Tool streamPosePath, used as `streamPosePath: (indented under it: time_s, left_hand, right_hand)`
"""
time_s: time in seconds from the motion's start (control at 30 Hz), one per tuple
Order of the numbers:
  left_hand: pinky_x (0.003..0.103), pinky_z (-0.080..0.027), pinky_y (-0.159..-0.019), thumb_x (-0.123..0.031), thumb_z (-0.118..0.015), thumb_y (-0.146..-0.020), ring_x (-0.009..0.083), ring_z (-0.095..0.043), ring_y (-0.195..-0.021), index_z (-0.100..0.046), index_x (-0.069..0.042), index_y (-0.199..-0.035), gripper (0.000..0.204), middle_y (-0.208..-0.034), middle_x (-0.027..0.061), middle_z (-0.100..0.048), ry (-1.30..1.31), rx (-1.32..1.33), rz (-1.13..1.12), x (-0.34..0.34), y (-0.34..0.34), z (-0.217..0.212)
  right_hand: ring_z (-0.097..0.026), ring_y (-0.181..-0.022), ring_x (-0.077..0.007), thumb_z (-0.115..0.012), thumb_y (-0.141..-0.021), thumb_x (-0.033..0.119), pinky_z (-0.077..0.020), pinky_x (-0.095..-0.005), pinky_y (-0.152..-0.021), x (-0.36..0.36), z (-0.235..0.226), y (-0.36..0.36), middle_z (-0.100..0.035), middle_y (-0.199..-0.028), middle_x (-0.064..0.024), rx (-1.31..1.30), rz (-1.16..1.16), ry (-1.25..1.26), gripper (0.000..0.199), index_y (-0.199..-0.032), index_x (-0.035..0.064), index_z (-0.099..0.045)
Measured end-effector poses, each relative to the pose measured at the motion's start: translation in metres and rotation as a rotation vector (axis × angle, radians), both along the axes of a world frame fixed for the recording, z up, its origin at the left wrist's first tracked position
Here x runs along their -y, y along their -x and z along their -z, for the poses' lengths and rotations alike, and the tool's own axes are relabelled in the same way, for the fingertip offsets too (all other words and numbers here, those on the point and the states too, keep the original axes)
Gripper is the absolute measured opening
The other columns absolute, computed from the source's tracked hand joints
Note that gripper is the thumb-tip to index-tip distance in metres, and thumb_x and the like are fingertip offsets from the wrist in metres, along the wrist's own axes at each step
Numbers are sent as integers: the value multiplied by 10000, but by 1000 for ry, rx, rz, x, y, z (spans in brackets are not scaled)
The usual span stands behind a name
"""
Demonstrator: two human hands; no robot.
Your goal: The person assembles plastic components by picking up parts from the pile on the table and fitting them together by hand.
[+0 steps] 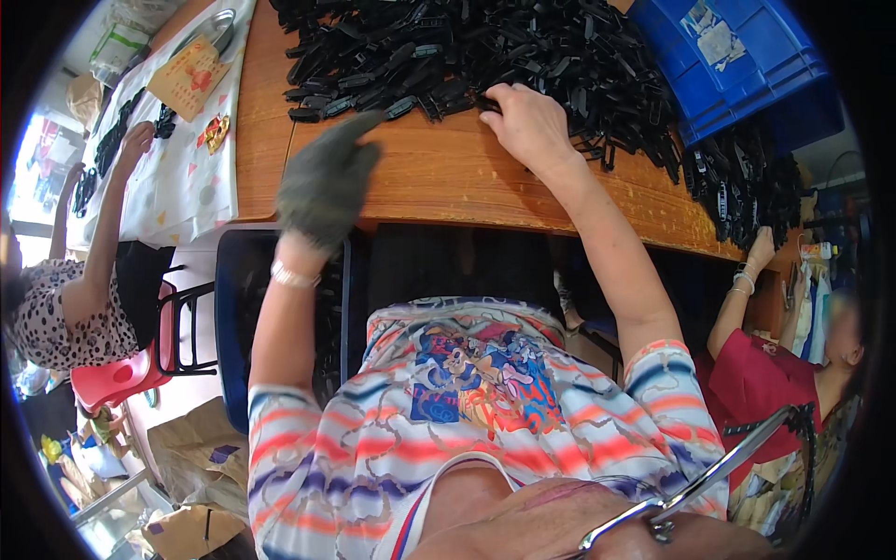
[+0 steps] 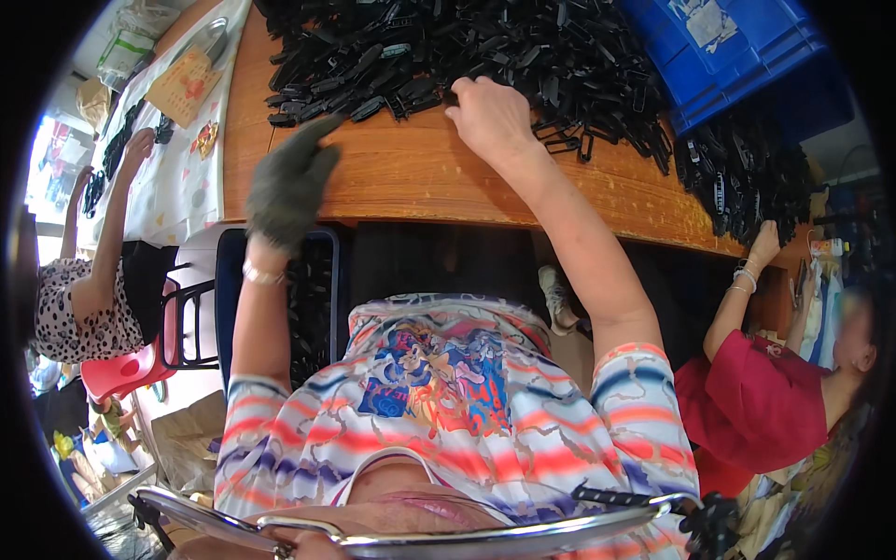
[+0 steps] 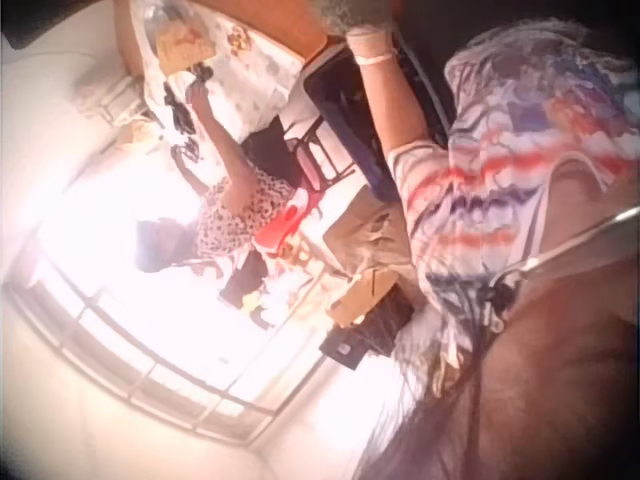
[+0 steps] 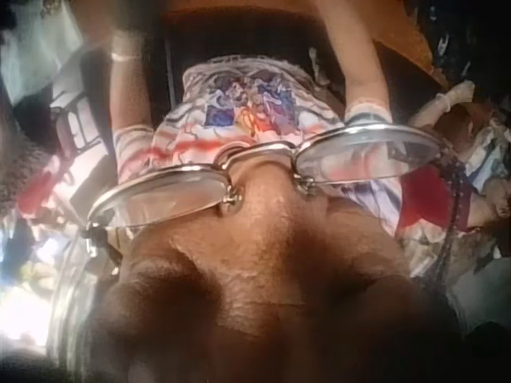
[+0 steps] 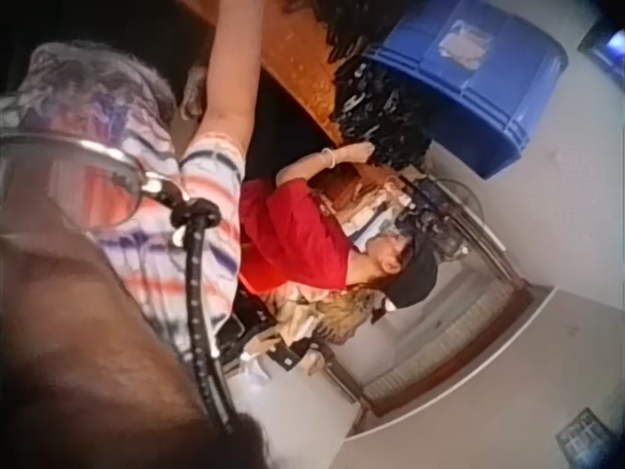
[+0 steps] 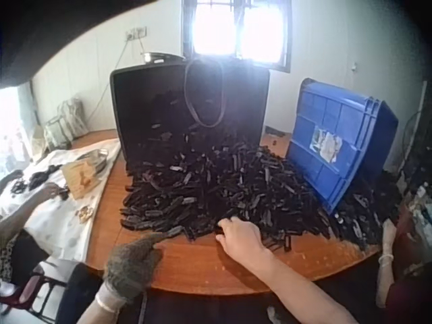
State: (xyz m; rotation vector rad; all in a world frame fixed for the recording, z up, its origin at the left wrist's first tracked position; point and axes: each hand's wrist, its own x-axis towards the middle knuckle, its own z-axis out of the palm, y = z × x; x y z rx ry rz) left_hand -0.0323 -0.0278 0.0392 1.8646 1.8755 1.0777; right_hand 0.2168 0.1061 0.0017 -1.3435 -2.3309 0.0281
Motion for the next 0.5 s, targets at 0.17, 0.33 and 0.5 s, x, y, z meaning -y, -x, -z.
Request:
streamPosePath:
  time_s: [0.17, 0.33, 0.5]
  left_hand:
    - [460, -546, -824, -332, -681, -957, 353, -708, -925, -723, -105, -1182, 322, -984, 160, -746, -101, -258, 120, -78, -38, 20]
    - [482, -545, -836, -395, -690, -928, 382, -700, -946, -708, -91, -1067, 335, -1005, 160, -741, 22, -371, 35, -87, -43, 21]
    - [481, -552, -838, -301, -705, -913, 386, -700, -943, -703, -85, -1064, 264, -1017, 161, -745, -5, -326, -21, -82, -34, 37]
  right_hand:
    - [-721, -885, -402, -768, -890, 169, -602, -461, -781, -11, -10, 4, -670, -1053, -196, 148, -144, 23, 278, -1113, 16, -704]
    - [-721, -899, -365, -728, -890, 106, -593, -450, -779, -12, -13, -1, -662, -1029, -175, 85, -218, 39, 289, -1164, 32, -676]
    - [-708, -852, -329, -712, -878, 59, -580, -434, -757, 14, -13, 2, -679, -985, -137, -435, -259, 194, 252, -1130, 50, -707]
